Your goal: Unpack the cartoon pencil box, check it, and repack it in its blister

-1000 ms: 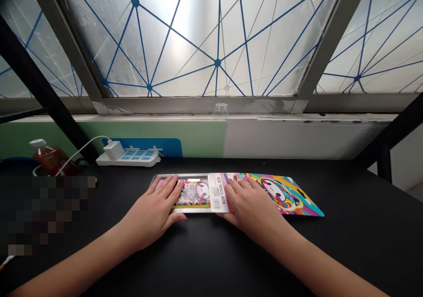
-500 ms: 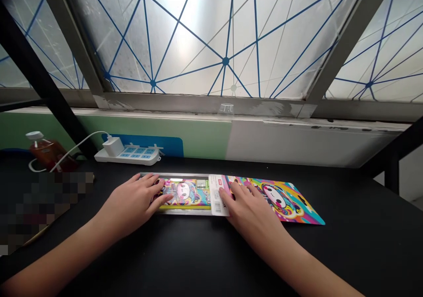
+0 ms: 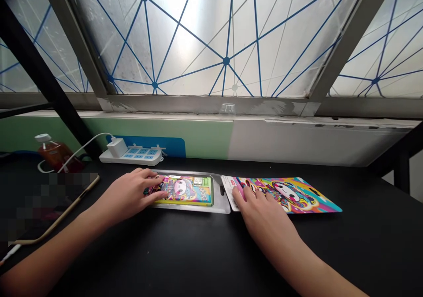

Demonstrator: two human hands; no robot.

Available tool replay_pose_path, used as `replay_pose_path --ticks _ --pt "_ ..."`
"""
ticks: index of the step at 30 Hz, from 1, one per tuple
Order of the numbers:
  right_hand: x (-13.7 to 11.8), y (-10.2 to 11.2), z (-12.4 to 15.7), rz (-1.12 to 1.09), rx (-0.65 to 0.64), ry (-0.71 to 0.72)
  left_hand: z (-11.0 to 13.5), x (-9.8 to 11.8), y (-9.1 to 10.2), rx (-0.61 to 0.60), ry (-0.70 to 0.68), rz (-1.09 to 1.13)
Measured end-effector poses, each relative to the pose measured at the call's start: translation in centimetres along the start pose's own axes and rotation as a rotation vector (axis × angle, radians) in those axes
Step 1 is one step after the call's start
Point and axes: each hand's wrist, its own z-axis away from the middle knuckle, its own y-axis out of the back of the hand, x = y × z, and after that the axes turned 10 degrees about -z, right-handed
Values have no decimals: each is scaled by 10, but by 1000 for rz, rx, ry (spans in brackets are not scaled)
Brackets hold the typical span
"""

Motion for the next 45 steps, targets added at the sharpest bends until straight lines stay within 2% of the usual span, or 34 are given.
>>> replay_pose_path --ticks 3,7,10,13,16,18,21,26,29,32,35,38,41,42,43,45 --pt "1 3 10 26 16 13 0 -5 -3 31 0 50" --pt "-16 13 17 24 87 142 -2 -12 -9 10 -33 119" --pt "-46 27 16 -106 107 237 -3 -15 -13 -13 -86 206" --pt "-84 36 14 -319 112 272 -5 -12 -18 32 -115 322" --pt "-112 35 8 -442 204 321 -7 -6 -22 64 -158 412" --pt "-122 34 0 -490 221 393 -8 -1 -24 78 -194 466" --pt "-127 36 -16 -573 110 424 -9 4 -28 107 -225 546" --pt "-134 47 -38 -662 -97 271 -9 6 -30 133 -208 617" --pt "-137 47 -42 -713 -176 214 -9 4 -31 133 -200 651" --pt "-136 45 -43 -770 -188 209 -9 4 -32 150 -192 695" --pt "-130 47 -45 -852 -128 205 -8 6 -33 194 -164 744" --pt "-115 53 -49 -964 47 140 -8 7 -34 228 -137 769" --pt "-82 53 -59 -969 239 15 -7 7 -34 225 -134 752" --pt "-68 50 -64 -926 248 -35 -6 6 -32 219 -140 741" --pt "-53 46 -69 -870 205 -90 -6 6 -31 212 -146 733" --pt "-24 33 -79 -800 -18 -153 -3 7 -26 182 -173 685"
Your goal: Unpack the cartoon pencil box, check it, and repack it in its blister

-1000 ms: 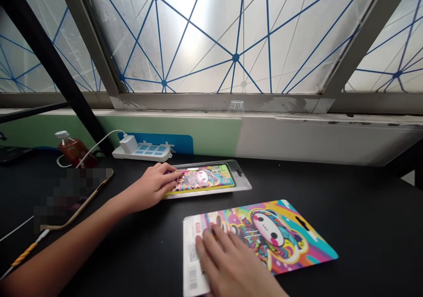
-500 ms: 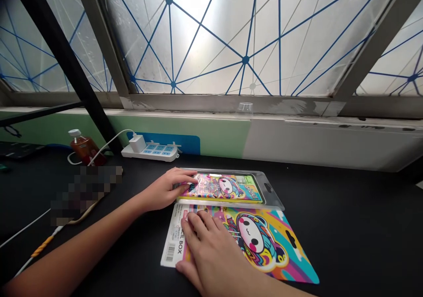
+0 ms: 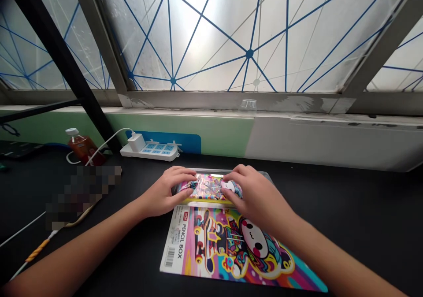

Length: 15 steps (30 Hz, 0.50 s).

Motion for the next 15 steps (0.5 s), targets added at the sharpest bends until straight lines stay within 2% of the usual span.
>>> replay_pose_path --ticks 3,5,7,11,15 --pt "33 10 -18 9 -143 -39 3 11 3 -112 -93 -164" --pt "43 13 -27 -4 -204 -33 5 20 3 -185 -161 -286" --pt "46 14 -33 -12 -262 -24 6 27 1 -247 -167 -357" --pt "38 13 -44 -9 -330 -21 7 29 1 -353 -87 -431" --pt "32 9 -53 11 -302 -44 5 23 4 -337 -59 -449"
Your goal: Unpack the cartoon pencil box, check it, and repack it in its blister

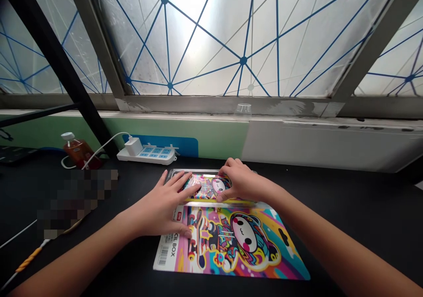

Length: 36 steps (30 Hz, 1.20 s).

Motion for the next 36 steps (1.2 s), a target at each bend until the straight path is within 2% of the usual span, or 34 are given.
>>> replay_pose_path --ticks 4,6,11,13,19,26,29,33,34,36 --pt "-4 -3 -2 24 61 -5 0 -8 1 35 -23 29" --pt "-6 -7 1 46 112 2 0 -14 2 91 -24 76" --pt "-19 -22 16 132 322 23 -3 -29 -2 395 72 192" --pt "-25 -28 23 165 385 49 -5 -32 -3 459 88 188" --pt "-38 -38 35 269 508 151 -7 -31 -2 495 97 174" --pt "-45 -38 41 348 588 251 -8 -33 -8 524 71 169" --pt "-54 -33 48 397 623 299 -4 -28 1 563 16 131" --pt "-73 -22 86 487 672 363 17 -7 26 646 -86 130" --pt "-78 -22 101 533 685 383 25 0 31 646 -123 149" --pt "-86 -26 131 587 687 429 44 16 33 571 -159 207"
